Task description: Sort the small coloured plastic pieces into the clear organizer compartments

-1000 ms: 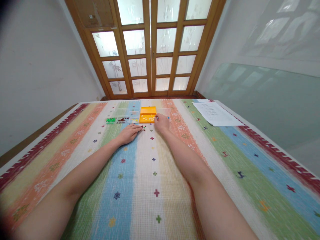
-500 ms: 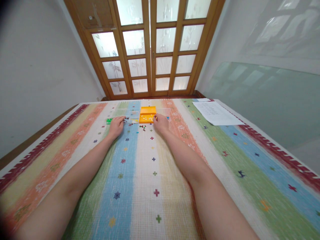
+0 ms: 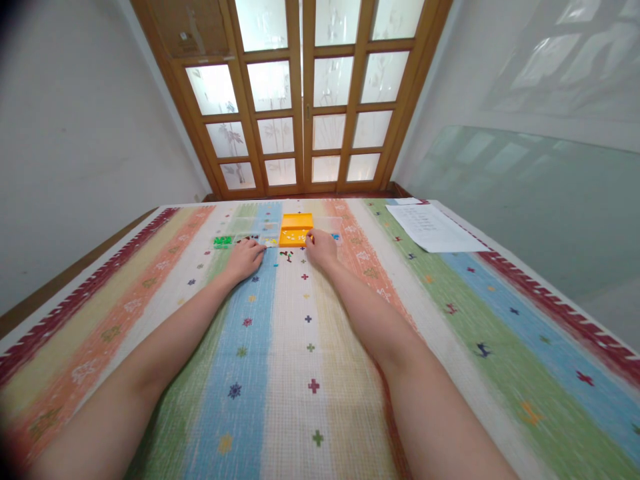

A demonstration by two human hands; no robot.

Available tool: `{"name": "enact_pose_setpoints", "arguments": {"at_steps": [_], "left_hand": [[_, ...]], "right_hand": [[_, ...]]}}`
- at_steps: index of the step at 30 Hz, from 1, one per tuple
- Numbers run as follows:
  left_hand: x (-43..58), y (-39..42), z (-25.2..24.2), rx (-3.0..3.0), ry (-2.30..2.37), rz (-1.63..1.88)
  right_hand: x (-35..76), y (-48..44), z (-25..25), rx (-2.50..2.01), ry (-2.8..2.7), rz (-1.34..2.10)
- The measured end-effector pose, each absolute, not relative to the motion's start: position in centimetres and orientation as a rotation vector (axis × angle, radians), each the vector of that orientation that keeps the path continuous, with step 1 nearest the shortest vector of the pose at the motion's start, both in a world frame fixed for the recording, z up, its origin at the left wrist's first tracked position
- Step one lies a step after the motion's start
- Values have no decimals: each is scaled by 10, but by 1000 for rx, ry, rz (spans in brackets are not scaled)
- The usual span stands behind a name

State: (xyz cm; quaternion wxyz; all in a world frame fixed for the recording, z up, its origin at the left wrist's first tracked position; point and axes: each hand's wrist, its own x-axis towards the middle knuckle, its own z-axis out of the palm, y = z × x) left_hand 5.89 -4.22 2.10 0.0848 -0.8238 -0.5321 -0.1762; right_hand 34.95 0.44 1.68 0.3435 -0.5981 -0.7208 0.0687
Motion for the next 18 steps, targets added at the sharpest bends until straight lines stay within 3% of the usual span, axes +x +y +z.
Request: {"name": "enact_pose_setpoints", "arguments": {"at_steps": [18], "left_hand": [[62, -42, 13, -2516, -1576, -578]], "right_hand": [[349, 5, 14, -1539, -1890, 184]]}}
